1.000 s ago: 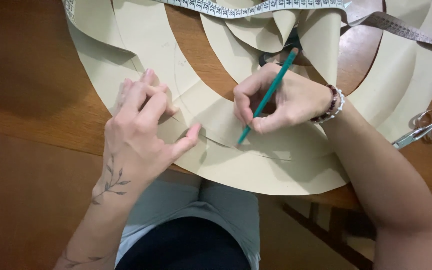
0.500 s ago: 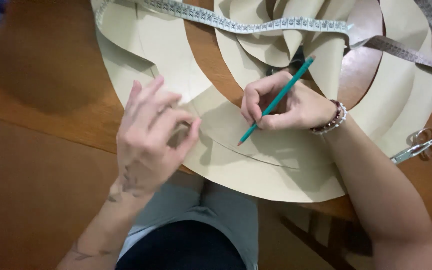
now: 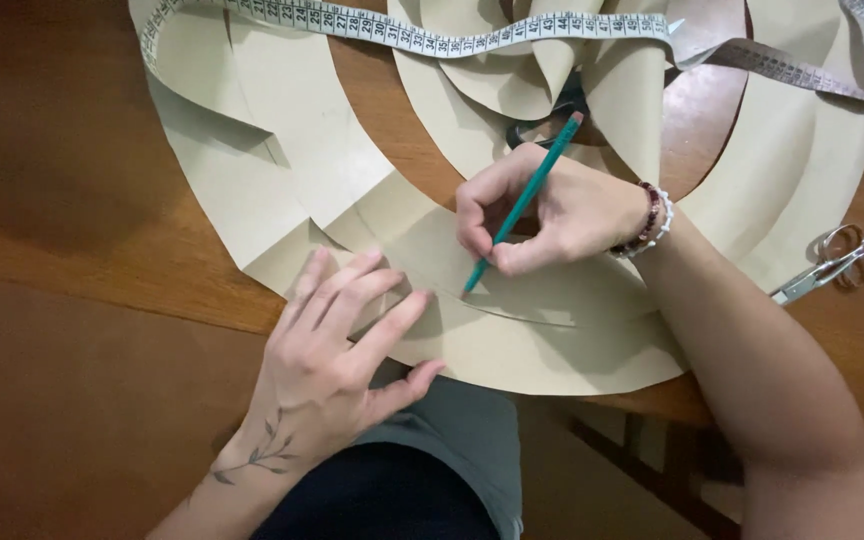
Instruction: Measuring the length of a spiral-cut paper pattern using a flexible measuring tape and marking points with a pencil
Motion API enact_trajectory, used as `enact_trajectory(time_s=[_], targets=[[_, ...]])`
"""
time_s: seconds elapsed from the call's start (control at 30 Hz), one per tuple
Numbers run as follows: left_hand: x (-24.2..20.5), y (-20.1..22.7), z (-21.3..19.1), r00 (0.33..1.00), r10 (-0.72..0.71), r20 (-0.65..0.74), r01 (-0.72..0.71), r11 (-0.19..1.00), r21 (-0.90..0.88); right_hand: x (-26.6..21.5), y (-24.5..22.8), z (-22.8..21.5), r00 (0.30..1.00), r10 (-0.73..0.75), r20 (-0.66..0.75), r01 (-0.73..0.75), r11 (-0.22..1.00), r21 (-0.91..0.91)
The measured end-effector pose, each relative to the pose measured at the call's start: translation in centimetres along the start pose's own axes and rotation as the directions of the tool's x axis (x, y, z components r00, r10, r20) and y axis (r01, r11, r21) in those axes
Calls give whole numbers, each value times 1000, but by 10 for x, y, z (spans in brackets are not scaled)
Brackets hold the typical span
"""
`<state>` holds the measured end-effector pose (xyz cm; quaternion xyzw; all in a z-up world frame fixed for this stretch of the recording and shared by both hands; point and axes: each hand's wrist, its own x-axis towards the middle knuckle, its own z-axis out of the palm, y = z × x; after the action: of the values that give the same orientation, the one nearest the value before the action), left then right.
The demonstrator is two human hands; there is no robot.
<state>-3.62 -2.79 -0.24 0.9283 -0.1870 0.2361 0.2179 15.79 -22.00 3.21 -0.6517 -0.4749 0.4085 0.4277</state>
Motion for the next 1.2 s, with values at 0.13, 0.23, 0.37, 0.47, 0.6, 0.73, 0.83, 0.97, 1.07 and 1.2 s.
enact_trajectory(time_s=[0.13,0.23,0.37,0.47,0.6,0.73,0.83,0.97,1.07,1.2], targets=[[1,2,0,1000,21,24,-22,998,56,1,-2,-2,999,17,41,-16,1000,-25],[2,3,1,999,24,38,-26,998,64,0,-1,-1,1000,-19,23,20,999,-39],[3,5,0,998,37,46,-42,993,108,-1,-3,-1,997,38,61,-38,999,-5],[2,5,0,998,34,55,-40,992,117,-1,-2,-1,999,14,41,-13,1000,-23],[1,5,1,998,26,54,-32,994,109,-1,1,-2,997,1,76,2,1000,-31],[-2,5,3,999,32,25,-34,994,107,-3,5,-1,997,-75,-30,78,994,82],[-1,4,-2,999,36,-10,-36,999,-13,-6,5,-5,961,-147,-235,183,973,139],[-9,9,-12,993,46,-110,-61,990,-130,-27,-31,-17,819,-375,-434,515,813,272],[-19,16,-11,961,48,-271,-91,985,-148,-71,-50,-34,742,-394,-542,491,871,39],[-22,37,-4,940,161,-302,-240,939,-245,-172,4,-91,428,-367,-826,398,897,-192]])
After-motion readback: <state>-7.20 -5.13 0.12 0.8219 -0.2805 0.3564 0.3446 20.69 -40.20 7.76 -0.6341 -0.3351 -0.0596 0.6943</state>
